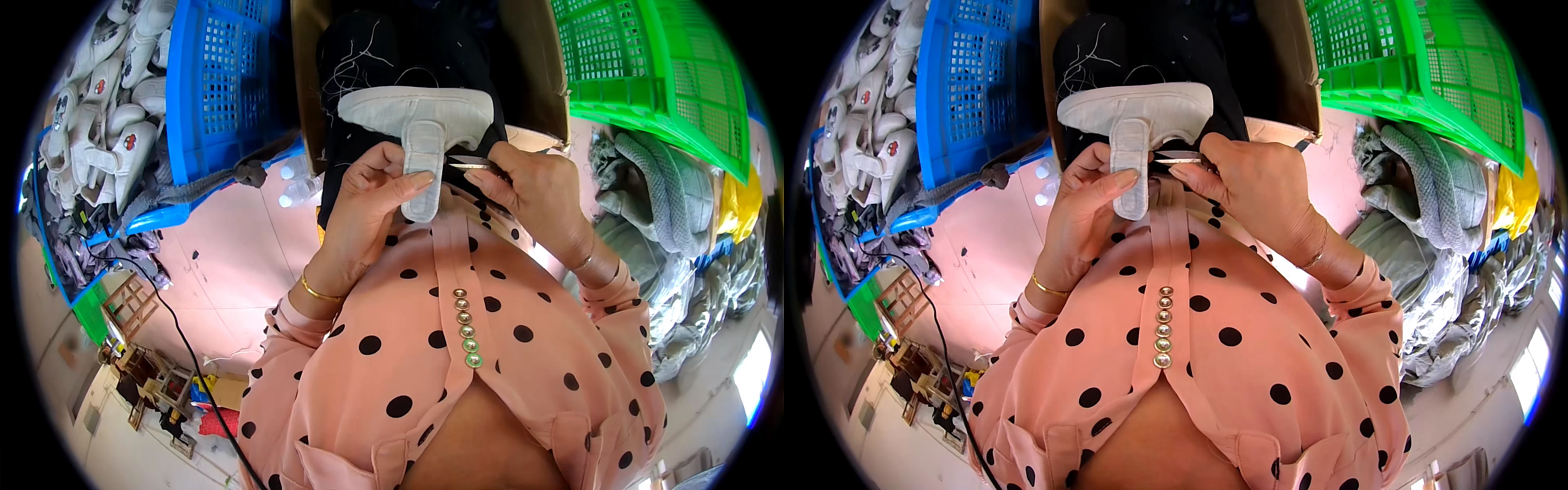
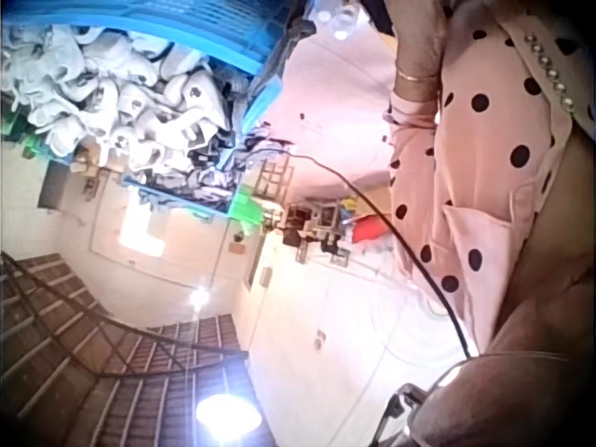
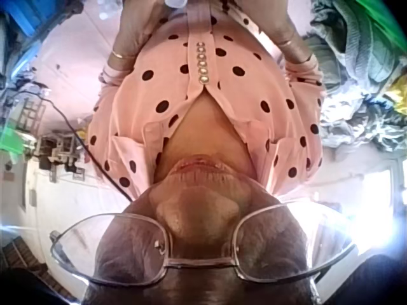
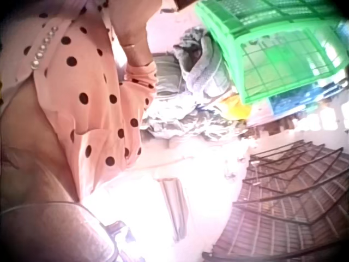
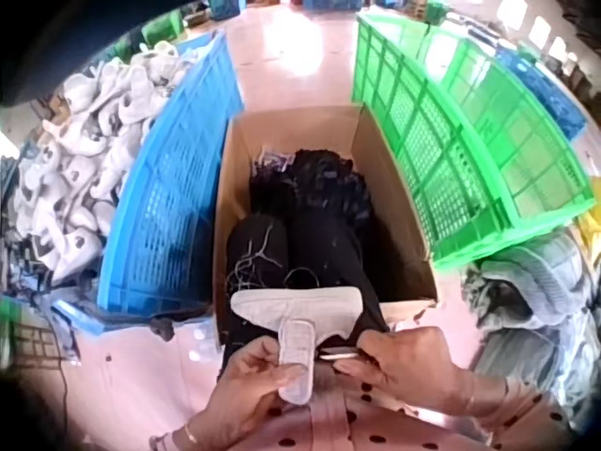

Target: The person uses a pair of scissors to trim loose threads and excess fabric from the edges of a white slipper. The person holds the slipper in their left hand and carefully cuts the material with the scissors in their right hand, focusing on the strap and sole edges.

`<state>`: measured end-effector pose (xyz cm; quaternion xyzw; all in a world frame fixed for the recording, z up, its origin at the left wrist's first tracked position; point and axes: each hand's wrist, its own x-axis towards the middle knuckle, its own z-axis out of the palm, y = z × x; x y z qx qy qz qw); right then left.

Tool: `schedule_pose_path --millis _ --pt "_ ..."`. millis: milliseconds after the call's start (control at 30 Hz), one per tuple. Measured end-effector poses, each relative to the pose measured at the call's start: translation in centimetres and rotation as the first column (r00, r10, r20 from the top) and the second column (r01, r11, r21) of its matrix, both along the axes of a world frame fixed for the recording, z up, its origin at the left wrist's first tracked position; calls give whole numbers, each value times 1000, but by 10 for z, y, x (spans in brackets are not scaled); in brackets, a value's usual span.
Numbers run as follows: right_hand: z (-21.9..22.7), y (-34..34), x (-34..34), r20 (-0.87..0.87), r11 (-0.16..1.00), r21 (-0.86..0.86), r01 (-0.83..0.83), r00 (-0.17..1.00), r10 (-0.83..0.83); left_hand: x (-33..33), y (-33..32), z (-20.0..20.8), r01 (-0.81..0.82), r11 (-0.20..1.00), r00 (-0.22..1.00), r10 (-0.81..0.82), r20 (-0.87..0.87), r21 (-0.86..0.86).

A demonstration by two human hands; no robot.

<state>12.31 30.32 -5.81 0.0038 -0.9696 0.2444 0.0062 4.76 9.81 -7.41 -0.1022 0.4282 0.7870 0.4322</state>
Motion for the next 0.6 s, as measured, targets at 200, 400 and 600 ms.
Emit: schedule_pose_path --millis 200,400,600 --pt "3 -1 -8 -116 991 -117 61 990 -74 -3 2 0 -3 999 984 -3 -176 -33" --pt "4 1 -19 -185 995 -103 15 982 -34 -3 5 11 -46 997 980 34 -196 -61" --pt "6 4 -21 -220 994 -112 10 975 -34 -4 7 8 -59 998 964 50 -262 -26"
